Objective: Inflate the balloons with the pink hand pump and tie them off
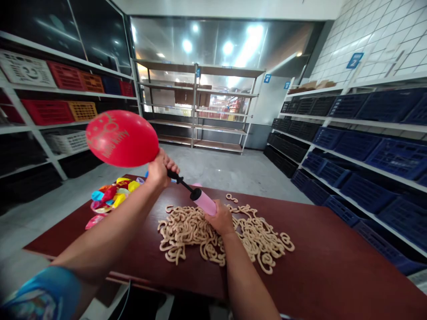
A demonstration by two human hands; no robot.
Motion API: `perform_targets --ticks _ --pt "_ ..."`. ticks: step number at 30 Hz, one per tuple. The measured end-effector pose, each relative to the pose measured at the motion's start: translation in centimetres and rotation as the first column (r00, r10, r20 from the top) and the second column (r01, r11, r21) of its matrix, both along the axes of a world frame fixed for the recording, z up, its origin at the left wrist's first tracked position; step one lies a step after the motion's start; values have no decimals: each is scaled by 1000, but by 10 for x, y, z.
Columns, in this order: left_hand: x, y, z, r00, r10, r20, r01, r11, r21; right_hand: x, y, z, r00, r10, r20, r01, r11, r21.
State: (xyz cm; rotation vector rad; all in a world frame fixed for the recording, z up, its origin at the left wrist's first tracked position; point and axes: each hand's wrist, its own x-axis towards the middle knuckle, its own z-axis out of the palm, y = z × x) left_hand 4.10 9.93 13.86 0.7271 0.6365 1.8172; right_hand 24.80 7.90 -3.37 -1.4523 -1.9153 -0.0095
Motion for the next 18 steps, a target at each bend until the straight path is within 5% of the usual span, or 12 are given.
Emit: perform_targets --ticks 4,7,10,18 --pt "-22 -14 40 999 26 -31 -24 997 76 -1 2 0 999 6 -42 -5 1000 20" --pt "-25 -19 48 998 46 -37 -42 994 98 -3 1 -1 999 9 -44 -9 1000 4" --pt "-17 -14 33 998 56 -21 -54 996 71 -4 -2 -4 1000 10 -9 -10 999 -31" --pt "30 -1 -43 1000 16 22 -13 992 -124 -8 -5 -9 999 18 48 -17 1000 -15"
